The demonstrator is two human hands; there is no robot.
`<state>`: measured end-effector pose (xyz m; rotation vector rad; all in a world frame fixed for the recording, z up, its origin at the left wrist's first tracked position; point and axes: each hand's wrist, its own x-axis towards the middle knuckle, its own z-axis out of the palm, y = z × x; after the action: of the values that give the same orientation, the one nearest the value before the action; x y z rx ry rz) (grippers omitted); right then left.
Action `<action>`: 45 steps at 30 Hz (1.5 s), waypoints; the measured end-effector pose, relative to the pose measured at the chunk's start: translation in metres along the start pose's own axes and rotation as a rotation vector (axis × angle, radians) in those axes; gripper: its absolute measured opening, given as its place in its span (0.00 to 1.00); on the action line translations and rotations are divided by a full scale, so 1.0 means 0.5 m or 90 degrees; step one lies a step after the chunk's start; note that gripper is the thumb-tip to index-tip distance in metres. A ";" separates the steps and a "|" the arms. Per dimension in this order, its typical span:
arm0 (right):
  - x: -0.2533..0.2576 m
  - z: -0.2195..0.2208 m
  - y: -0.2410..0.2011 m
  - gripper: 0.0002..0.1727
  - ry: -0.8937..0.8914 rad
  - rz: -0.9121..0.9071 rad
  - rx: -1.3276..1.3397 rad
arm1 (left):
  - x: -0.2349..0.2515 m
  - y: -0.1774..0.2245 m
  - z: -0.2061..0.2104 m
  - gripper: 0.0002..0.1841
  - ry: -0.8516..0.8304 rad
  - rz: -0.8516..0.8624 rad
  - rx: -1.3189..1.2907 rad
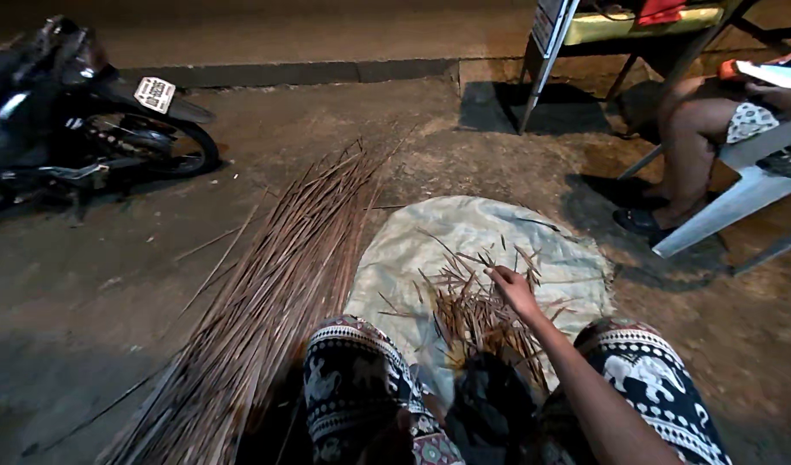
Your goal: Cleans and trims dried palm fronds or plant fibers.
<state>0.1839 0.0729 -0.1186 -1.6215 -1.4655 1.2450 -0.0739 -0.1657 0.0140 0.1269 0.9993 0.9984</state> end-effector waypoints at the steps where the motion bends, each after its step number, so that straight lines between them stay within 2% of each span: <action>1: -0.020 0.012 -0.030 0.21 0.006 -0.103 0.051 | 0.001 0.004 -0.002 0.20 -0.008 0.014 0.033; 2: -0.041 0.023 -0.057 0.25 0.000 -0.229 0.054 | 0.005 0.003 -0.010 0.21 -0.054 0.036 0.034; 4: -0.086 0.032 -0.106 0.33 -0.018 -0.486 -0.056 | 0.024 0.013 -0.012 0.21 -0.153 0.044 0.045; 6: -0.121 0.034 -0.139 0.29 -0.024 -0.680 -0.180 | 0.036 0.031 0.002 0.21 -0.158 0.047 0.137; 8: -0.140 0.032 -0.139 0.21 -0.033 -0.766 -0.237 | 0.040 0.050 0.009 0.18 -0.157 0.083 0.296; 10: -0.145 0.029 -0.123 0.15 -0.004 -0.800 -0.254 | 0.058 0.070 -0.004 0.16 -0.170 0.158 0.481; 13: -0.144 0.012 -0.121 0.10 0.000 -0.778 -0.305 | 0.053 0.147 0.001 0.17 -0.116 0.337 0.923; 16: -0.145 -0.012 -0.128 0.10 -0.027 -0.644 -0.317 | -0.026 0.230 0.065 0.21 0.054 0.507 1.282; 19: -0.119 -0.044 -0.117 0.08 -0.042 -0.428 -0.342 | -0.097 0.253 0.113 0.17 0.188 0.949 1.437; 20: -0.105 -0.055 -0.109 0.08 -0.043 -0.357 -0.339 | -0.122 0.250 0.129 0.16 0.188 1.044 1.439; 21: -0.093 -0.065 -0.100 0.09 -0.037 -0.300 -0.309 | -0.150 0.241 0.142 0.15 0.167 1.085 1.435; 22: -0.086 -0.073 -0.094 0.09 -0.015 -0.266 -0.240 | -0.185 0.227 0.154 0.13 0.114 1.058 1.432; 23: -0.086 -0.076 -0.095 0.08 0.014 -0.253 -0.147 | -0.219 0.212 0.162 0.13 0.031 0.980 1.409; 25: -0.112 -0.072 -0.133 0.06 0.025 -0.206 0.114 | -0.235 0.178 0.159 0.11 -0.043 0.856 1.330; 27: -0.162 -0.065 -0.193 0.06 -0.020 -0.147 0.353 | -0.183 0.143 0.134 0.11 -0.052 0.769 1.239; 29: -0.218 -0.056 -0.240 0.08 -0.057 -0.128 0.477 | -0.100 0.103 0.110 0.12 -0.053 0.680 1.075; 30: -0.243 -0.050 -0.256 0.08 -0.067 -0.122 0.506 | -0.069 0.085 0.113 0.15 -0.056 0.600 0.979; 31: -0.264 -0.043 -0.268 0.09 -0.074 -0.117 0.523 | -0.045 0.068 0.123 0.17 -0.054 0.514 0.883; 33: -0.293 -0.029 -0.278 0.09 -0.083 -0.117 0.534 | -0.006 0.028 0.140 0.19 -0.045 0.439 0.718; 36: -0.319 -0.014 -0.277 0.10 -0.079 -0.132 0.538 | 0.016 -0.027 0.154 0.16 -0.052 0.408 0.540; 40: -0.337 -0.002 -0.271 0.08 -0.054 -0.145 0.508 | 0.017 -0.051 0.143 0.12 -0.071 0.394 0.446; 42: -0.342 0.009 -0.261 0.06 -0.022 -0.202 0.416 | 0.018 -0.051 0.132 0.10 -0.078 0.392 0.416; 45: -0.358 0.018 -0.229 0.20 -0.014 -0.297 0.173 | 0.018 -0.041 0.116 0.10 -0.071 0.357 0.359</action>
<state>0.1412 -0.0798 0.0235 -1.0159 -1.5009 1.1318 -0.0158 -0.1511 0.0310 0.9618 1.1463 1.1686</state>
